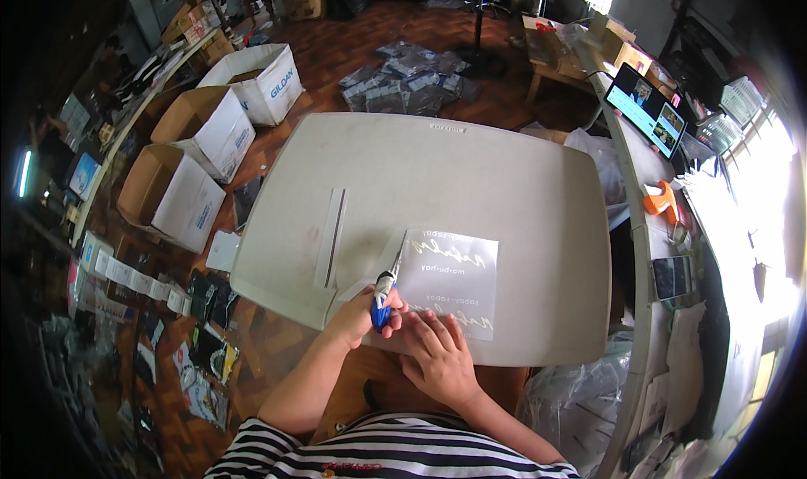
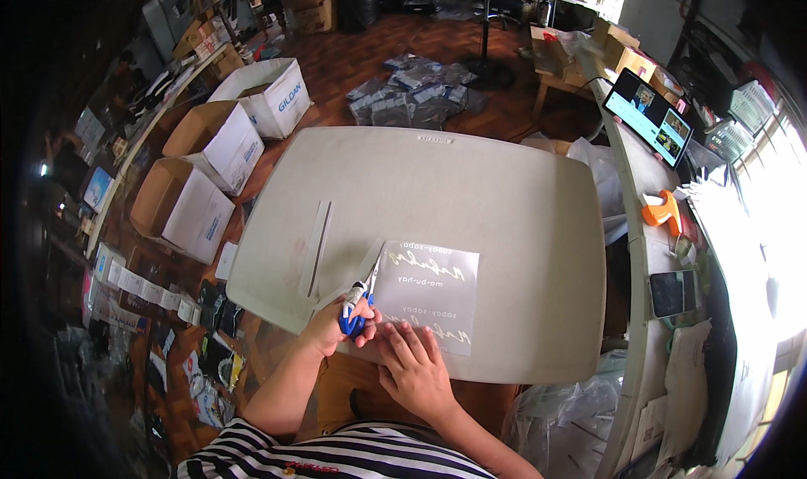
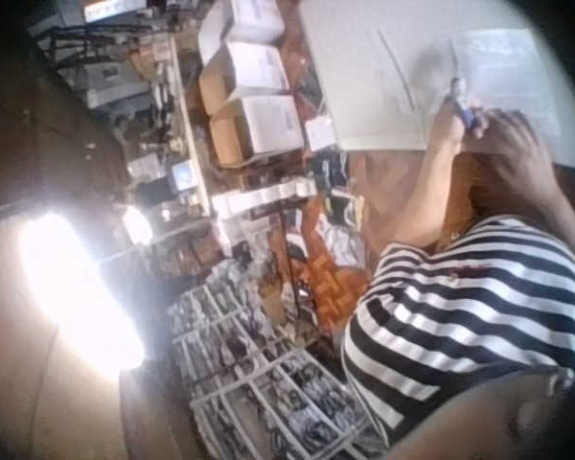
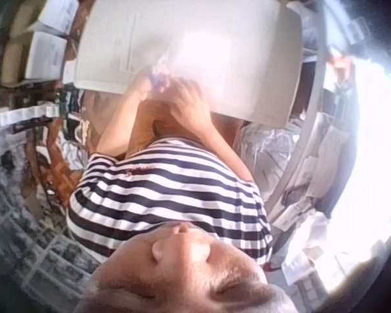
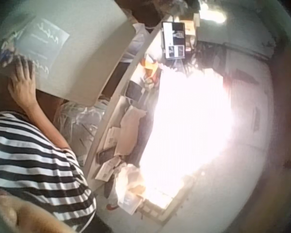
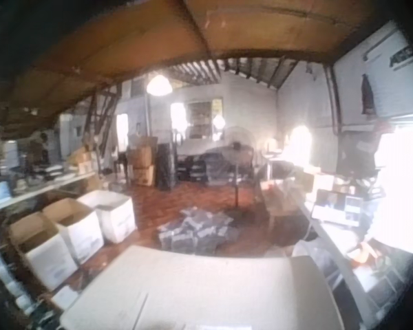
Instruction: The person uses scissors to cut a sheet of translucent material with printed text on a white table. They repeatedly trim the edges and discard the cut pieces to the side.
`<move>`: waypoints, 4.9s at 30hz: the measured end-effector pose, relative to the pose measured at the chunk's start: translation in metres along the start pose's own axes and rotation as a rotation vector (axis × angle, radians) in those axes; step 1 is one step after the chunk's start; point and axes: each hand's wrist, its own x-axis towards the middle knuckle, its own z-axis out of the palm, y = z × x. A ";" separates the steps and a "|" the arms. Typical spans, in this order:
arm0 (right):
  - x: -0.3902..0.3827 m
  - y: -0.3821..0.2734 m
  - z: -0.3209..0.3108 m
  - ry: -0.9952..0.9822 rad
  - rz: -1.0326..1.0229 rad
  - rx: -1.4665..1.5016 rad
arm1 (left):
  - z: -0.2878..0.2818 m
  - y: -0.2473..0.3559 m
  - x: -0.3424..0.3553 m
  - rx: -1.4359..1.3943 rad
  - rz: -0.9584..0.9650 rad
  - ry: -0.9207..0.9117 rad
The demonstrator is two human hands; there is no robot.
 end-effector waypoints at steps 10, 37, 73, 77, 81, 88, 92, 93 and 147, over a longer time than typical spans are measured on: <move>-0.002 0.000 0.002 -0.001 0.006 0.000 | -0.002 -0.014 0.003 -0.020 0.111 0.041; 0.005 0.038 -0.030 0.045 0.146 0.244 | 0.000 -0.053 -0.131 0.388 -0.261 -0.085; 0.005 0.037 -0.035 -0.107 0.035 0.090 | 0.026 -0.062 -0.096 0.286 -0.041 -0.089; 0.003 0.038 -0.034 -0.113 0.029 0.089 | 0.024 -0.067 -0.087 0.385 -0.027 -0.062; 0.001 0.037 -0.037 -0.118 0.047 0.090 | 0.030 -0.056 -0.082 0.339 -0.021 -0.039; 0.000 0.035 -0.034 -0.111 0.049 0.084 | 0.028 -0.053 -0.069 0.228 -0.058 -0.059; 0.001 0.035 -0.035 -0.106 0.049 0.096 | 0.026 -0.051 -0.056 0.185 -0.033 -0.095; 0.001 0.035 -0.036 -0.106 0.049 0.101 | 0.025 -0.050 -0.053 0.189 -0.038 -0.095; 0.080 0.047 -0.015 -0.082 0.074 0.077 | -0.029 -0.080 -0.115 0.034 -0.161 -0.046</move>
